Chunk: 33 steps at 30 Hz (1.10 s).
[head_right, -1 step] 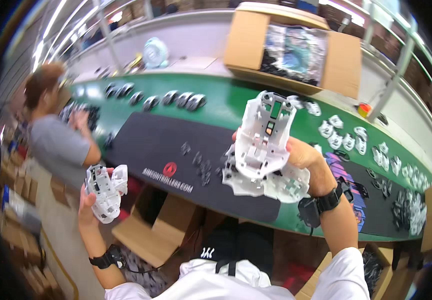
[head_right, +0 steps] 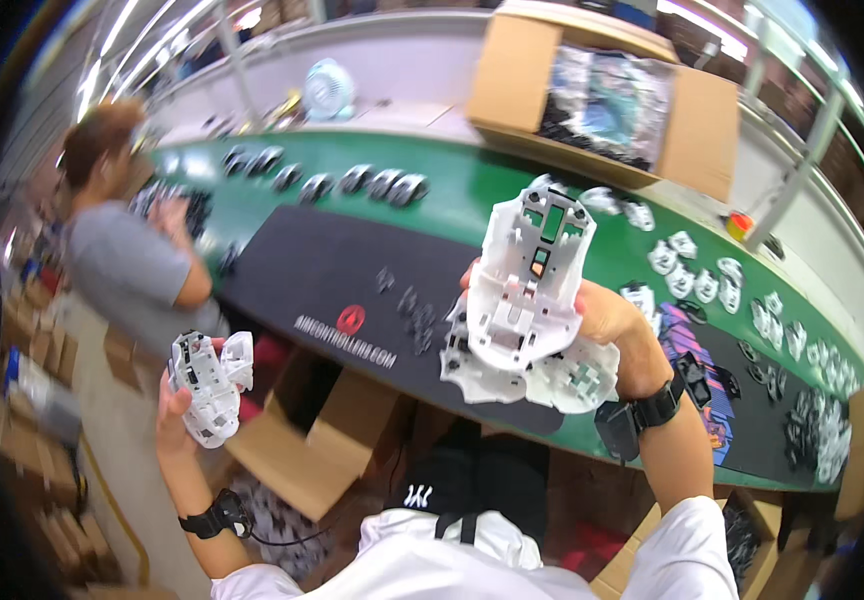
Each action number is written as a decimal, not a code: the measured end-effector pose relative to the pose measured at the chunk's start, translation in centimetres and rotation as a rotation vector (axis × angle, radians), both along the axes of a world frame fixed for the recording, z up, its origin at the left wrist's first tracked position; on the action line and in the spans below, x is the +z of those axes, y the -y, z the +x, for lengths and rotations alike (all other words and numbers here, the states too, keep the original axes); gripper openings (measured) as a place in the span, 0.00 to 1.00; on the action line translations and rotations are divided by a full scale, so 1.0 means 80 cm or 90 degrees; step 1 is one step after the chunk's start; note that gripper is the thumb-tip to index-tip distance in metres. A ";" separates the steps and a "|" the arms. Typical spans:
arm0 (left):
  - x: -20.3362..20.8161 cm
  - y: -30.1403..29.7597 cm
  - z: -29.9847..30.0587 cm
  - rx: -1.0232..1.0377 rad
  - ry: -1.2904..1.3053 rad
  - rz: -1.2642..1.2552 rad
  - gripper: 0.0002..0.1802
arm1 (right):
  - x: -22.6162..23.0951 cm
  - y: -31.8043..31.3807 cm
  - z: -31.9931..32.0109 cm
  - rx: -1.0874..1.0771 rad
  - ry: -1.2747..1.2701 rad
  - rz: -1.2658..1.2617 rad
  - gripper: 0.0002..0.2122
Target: Assembling internal plastic components and buttons into game controller shells on a production line.
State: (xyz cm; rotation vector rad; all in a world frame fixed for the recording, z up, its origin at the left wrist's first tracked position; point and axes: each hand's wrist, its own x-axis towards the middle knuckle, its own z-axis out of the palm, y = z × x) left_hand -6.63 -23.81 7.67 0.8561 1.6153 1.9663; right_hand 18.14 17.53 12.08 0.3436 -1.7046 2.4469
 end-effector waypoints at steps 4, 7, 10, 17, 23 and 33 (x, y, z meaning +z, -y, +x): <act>-0.090 0.170 0.091 0.241 0.131 0.021 0.43 | -0.023 0.137 -0.021 0.119 0.098 -0.020 0.35; -0.157 0.250 0.164 0.416 0.242 -0.064 0.27 | -0.051 0.234 -0.027 0.135 0.212 -0.084 0.31; -0.262 0.339 0.235 0.508 0.296 -0.163 0.32 | -0.134 0.286 -0.054 0.228 0.352 0.000 0.33; -0.482 0.476 0.356 0.733 0.544 -0.179 0.37 | -0.274 0.529 -0.119 0.535 0.627 0.185 0.27; -0.550 0.469 0.228 0.658 0.683 0.020 0.35 | -0.430 0.673 -0.178 0.564 0.680 0.204 0.28; -0.548 0.600 0.252 0.837 0.685 -0.085 0.53 | -0.496 0.797 -0.228 0.590 0.459 0.243 0.34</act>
